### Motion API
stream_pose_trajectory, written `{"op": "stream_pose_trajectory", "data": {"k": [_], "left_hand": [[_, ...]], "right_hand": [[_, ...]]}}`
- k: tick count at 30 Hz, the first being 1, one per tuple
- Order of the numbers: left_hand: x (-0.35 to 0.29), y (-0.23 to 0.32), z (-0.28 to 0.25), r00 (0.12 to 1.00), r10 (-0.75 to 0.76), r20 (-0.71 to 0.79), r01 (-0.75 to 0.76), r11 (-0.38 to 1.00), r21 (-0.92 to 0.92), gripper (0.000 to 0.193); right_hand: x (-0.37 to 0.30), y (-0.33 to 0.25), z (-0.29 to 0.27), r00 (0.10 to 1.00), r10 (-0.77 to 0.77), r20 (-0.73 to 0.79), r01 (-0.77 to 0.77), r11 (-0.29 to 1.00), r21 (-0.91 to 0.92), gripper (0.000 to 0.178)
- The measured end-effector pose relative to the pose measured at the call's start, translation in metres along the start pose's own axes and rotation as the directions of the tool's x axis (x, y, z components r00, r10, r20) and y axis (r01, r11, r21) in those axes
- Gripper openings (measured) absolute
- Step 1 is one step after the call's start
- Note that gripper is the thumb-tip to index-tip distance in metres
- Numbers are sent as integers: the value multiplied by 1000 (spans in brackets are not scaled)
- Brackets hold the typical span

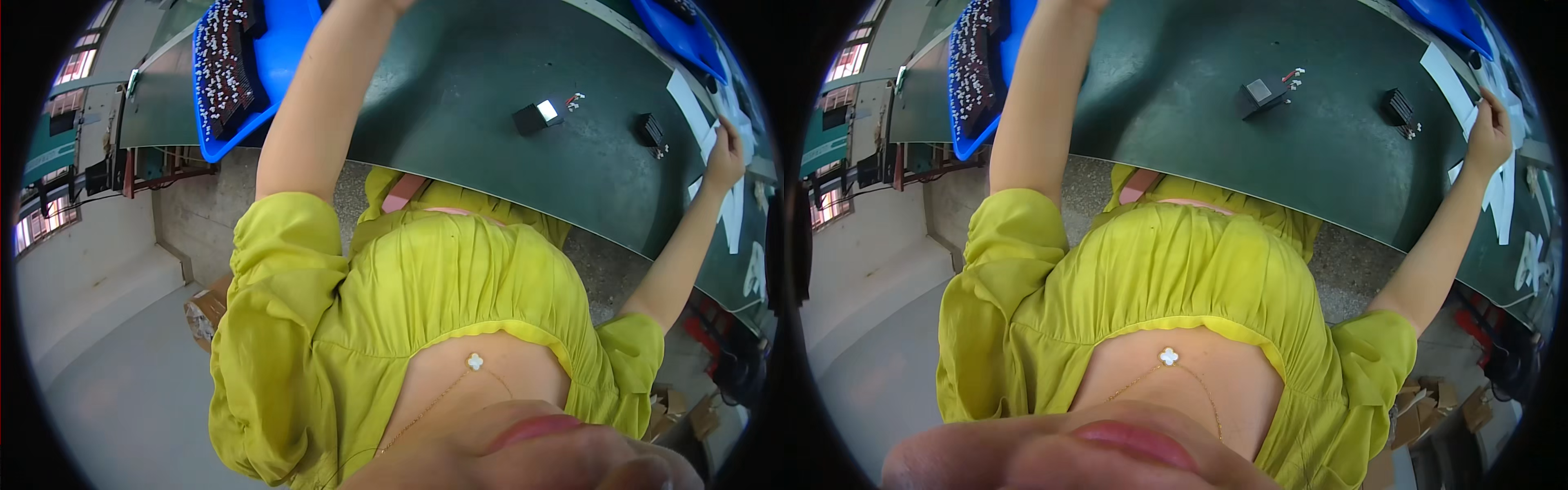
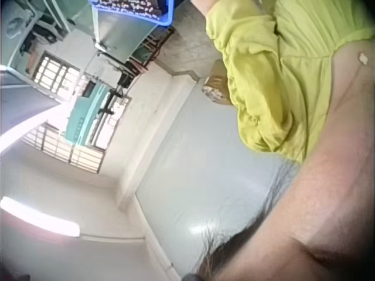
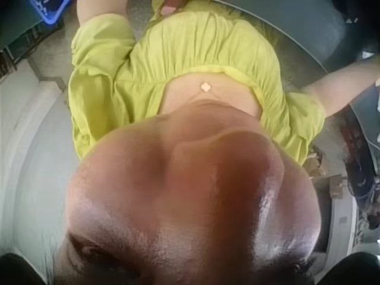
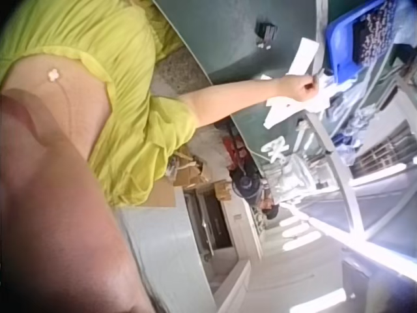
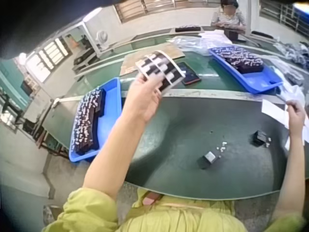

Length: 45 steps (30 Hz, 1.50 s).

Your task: Assembling and inspecting small black electronic components on a green manual workstation.

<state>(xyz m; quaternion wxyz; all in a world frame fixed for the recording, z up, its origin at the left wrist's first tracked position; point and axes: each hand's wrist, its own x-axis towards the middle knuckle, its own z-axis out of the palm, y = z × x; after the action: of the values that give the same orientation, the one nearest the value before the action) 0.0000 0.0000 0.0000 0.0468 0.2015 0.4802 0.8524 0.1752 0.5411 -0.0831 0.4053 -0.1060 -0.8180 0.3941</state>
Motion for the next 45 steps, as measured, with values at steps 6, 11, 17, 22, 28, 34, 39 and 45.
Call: {"op": "stream_pose_trajectory", "data": {"k": [6, 11, 17, 22, 28, 34, 39, 45], "left_hand": [[-64, -27, 38, 926, -372, 57, 376, 924, -70, 33], [-83, -39, 45, 889, -446, 102, 457, 879, -135, 33], [-88, -44, 48, 878, -410, 249, 457, 872, -176, 33], [-98, -48, 55, 912, -337, 235, 361, 930, -68, 22], [-104, -49, 56, 918, -352, 181, 380, 913, -151, 12], [-103, -52, 52, 913, -379, 148, 382, 924, 13, 14], [-104, -52, 57, 905, -417, 88, 419, 908, -8, 15], [-102, -51, 55, 899, -426, 103, 428, 904, 0, 17]], "right_hand": [[-45, -163, 66, 915, -56, 399, 0, 990, 139, 21], [-79, -257, 135, 746, -191, 638, 68, 975, 212, 37], [-88, -257, 153, 731, -342, 591, 229, 938, 259, 33], [-93, -256, 154, 768, -321, 554, 177, 938, 298, 30], [-90, -235, 146, 714, -385, 584, 205, 914, 351, 38], [-99, -246, 144, 705, -516, 487, 416, 856, 306, 23], [-102, -258, 141, 676, -599, 429, 604, 784, 143, 18], [-104, -264, 136, 629, -650, 427, 677, 728, 110, 14]]}}
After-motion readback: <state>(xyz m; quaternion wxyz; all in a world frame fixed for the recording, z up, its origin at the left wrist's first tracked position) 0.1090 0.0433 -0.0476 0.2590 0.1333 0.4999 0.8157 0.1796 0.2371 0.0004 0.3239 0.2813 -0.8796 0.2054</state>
